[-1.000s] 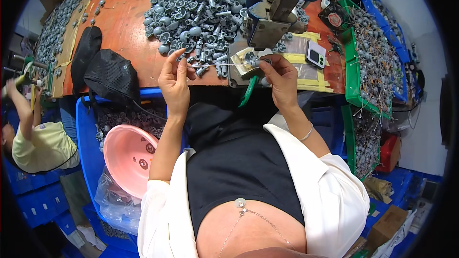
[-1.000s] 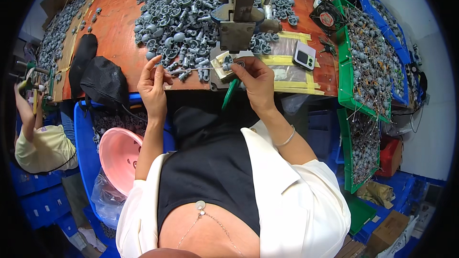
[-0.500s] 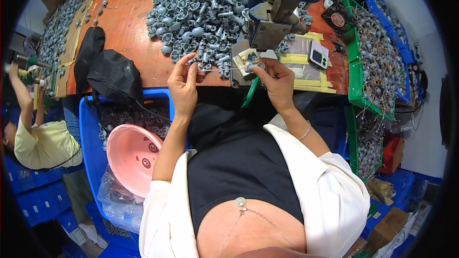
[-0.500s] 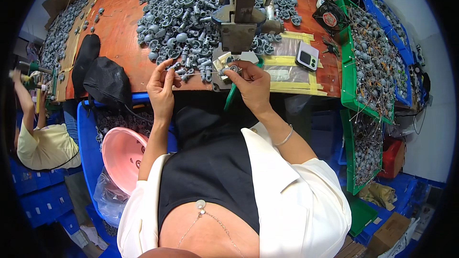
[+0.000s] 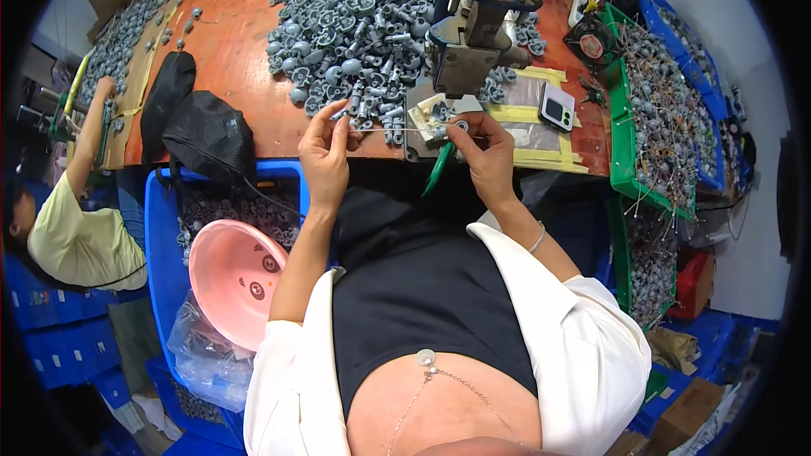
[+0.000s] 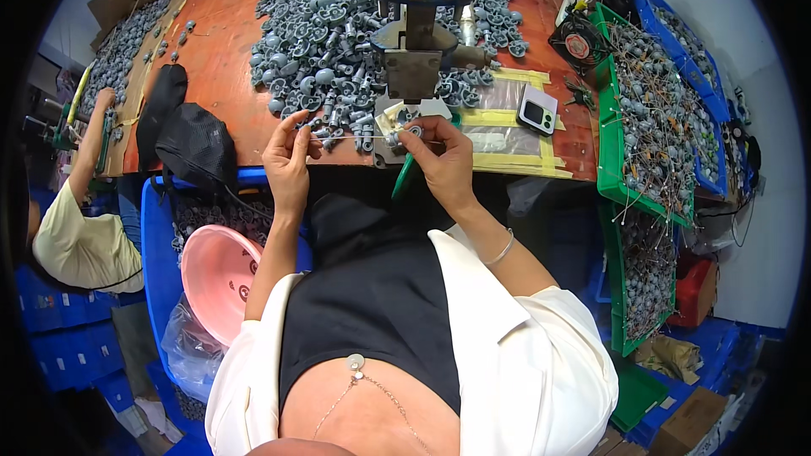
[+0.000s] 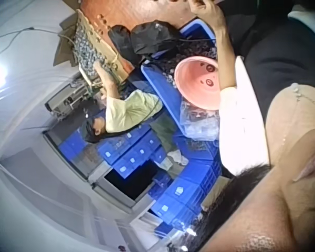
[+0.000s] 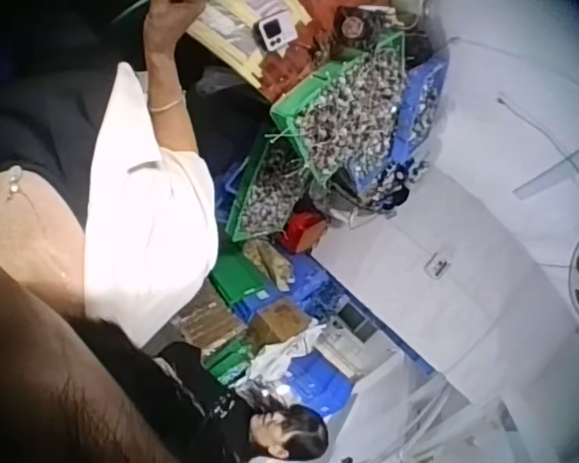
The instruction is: Manually assemble and press small mechanical components using a manual press tool.
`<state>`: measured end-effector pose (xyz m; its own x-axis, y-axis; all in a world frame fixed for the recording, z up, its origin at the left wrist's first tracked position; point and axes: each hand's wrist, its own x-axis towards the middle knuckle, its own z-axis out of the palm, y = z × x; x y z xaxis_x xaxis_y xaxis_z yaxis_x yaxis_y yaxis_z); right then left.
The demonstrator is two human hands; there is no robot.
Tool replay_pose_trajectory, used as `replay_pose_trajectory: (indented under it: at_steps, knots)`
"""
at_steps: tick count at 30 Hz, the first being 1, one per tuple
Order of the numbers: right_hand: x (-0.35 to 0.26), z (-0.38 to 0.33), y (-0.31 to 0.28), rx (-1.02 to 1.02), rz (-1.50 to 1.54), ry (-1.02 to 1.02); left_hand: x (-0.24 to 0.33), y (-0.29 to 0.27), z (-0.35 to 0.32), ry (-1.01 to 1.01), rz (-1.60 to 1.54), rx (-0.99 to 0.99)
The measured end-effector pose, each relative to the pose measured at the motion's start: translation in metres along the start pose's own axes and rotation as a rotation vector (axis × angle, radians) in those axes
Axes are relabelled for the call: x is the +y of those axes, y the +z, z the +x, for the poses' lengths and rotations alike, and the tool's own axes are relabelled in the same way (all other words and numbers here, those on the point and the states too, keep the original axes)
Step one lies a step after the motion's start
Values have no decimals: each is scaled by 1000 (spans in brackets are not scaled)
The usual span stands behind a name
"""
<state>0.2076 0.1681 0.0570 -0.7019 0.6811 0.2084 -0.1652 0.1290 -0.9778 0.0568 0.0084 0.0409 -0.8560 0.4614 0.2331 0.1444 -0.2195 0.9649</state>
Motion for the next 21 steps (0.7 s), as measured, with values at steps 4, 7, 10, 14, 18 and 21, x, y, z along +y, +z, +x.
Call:
replay_pose_trajectory:
  at_steps: [4,7,10,14,18,21]
  knots:
    - [3,-1,-1,-10,83,51,3,-2,1,11,10,3]
    - [3,-7,-1,-10,141,140,1,0,2,10,26,3]
    - [-4,-7,-1,118,110,101,-6,8,6,21,-38,-27]
    - [5,7,-7,95,-23,-39,-16,9,6,37,107,29]
    - [19,5,4,103,186,-94,-29,7,2,-4,137,-25]
    - [9,-8,-14,135,140,-171,-21,30,-5,-23,166,-139]
